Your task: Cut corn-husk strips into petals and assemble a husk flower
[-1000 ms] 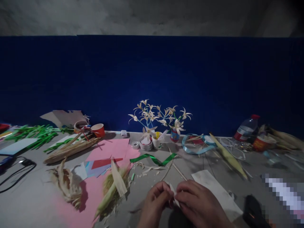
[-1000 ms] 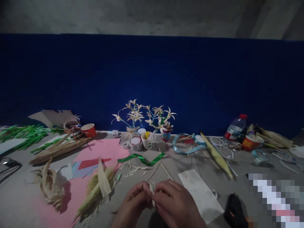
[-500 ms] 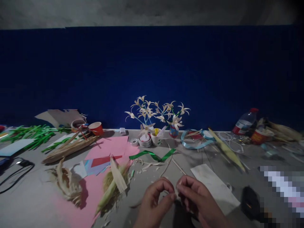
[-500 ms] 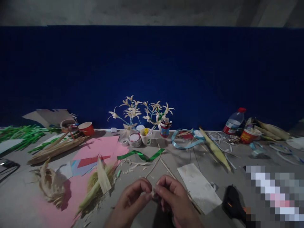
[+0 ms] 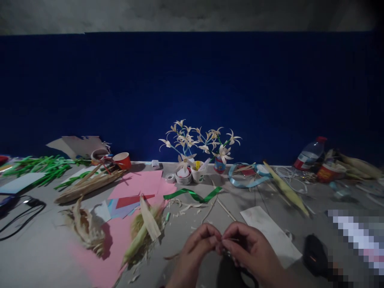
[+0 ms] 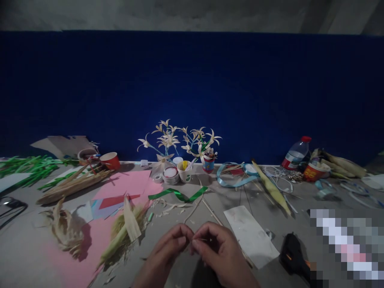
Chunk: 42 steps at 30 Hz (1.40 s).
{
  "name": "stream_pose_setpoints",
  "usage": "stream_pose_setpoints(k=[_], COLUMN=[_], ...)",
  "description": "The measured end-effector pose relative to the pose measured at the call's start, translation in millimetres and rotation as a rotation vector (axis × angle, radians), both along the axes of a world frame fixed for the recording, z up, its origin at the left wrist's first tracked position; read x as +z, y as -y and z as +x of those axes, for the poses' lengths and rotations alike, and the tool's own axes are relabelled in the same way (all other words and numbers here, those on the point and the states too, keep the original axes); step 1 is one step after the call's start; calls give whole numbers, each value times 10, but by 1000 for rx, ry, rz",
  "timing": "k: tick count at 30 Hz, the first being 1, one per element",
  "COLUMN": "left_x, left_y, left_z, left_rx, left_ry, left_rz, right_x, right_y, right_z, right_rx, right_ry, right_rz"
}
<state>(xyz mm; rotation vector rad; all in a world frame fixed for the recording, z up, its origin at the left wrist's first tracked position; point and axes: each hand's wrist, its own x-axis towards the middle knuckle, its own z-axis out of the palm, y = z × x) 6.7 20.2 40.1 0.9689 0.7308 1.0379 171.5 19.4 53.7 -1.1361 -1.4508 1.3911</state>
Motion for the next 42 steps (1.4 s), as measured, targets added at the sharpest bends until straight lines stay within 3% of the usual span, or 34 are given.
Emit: stream_pose_setpoints(k=[3,5,12,17,20,22,26,31,36,39,42], left_x=[51,73,65,-3,-8,45,199,181,45,92,204], left_y=[46,63,56,25,9,17,57,48,17,27,38], left_z=[-47,-54,37,-34,-142,-170,-52,76,-81,-116,-42], left_rx=[172,250,457,494,517,455,297,384,434,385,318], left_ry=[-466,-634,-750,-774,-775,-739,-674,-708,-791,-782,-741], left_rz=[392,541,882,893,762,675,738,818,749,704,806], right_x=[25,42,-54,-108,-26,33,46,-32,30,52,21], right_y=[6,18,90,130,159,174,168,155,190,169,129], right_z=[-12,-32,-121,-111,-78,-72,-102,-110,-83,-52,-33], right_rx=[-57,-94,-207,-293,-405,-442,-399,-318,-493,-480,-363], right_ry=[121,183,371,302,226,176,144,228,142,95,114], right_rz=[118,192,421,395,318,272,284,383,348,273,268])
